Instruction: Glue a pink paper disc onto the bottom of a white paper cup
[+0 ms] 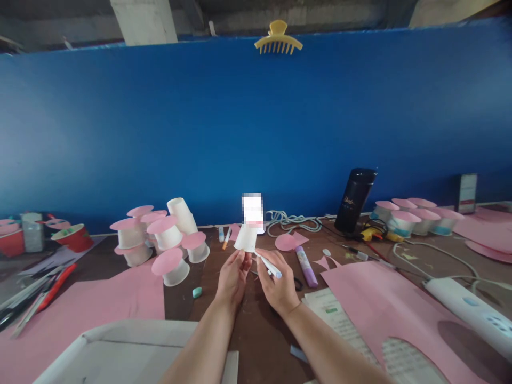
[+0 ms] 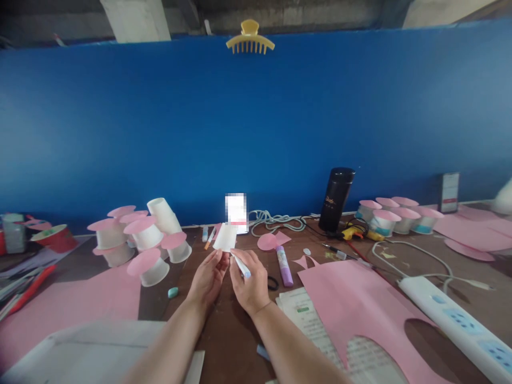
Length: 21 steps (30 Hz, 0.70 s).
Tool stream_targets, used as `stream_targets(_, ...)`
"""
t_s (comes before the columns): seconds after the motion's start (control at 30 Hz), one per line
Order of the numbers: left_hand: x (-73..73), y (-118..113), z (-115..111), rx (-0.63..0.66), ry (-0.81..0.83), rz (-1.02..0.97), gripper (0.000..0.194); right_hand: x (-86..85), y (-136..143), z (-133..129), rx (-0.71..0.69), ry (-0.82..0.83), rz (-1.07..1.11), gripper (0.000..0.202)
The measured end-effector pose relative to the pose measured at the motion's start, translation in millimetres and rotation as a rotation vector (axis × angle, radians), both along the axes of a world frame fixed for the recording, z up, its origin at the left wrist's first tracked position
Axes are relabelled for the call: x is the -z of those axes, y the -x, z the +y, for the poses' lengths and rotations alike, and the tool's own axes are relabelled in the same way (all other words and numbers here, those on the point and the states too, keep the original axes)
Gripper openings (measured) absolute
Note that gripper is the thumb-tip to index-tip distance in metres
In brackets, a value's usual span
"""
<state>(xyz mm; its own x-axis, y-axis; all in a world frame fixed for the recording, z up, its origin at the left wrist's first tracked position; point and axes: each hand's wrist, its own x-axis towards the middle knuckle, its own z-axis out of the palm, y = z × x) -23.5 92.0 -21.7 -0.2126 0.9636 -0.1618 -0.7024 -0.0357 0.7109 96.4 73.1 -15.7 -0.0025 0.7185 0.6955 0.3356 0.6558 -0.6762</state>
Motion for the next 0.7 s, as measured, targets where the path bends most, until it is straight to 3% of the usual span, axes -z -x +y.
stream_targets(0.7,2.4,-0.9,-2.2,-0.011,0.001,0.055,0.015,-3.5,-5.0,-6.3,0.021,-0.021,-0.009,0.024)
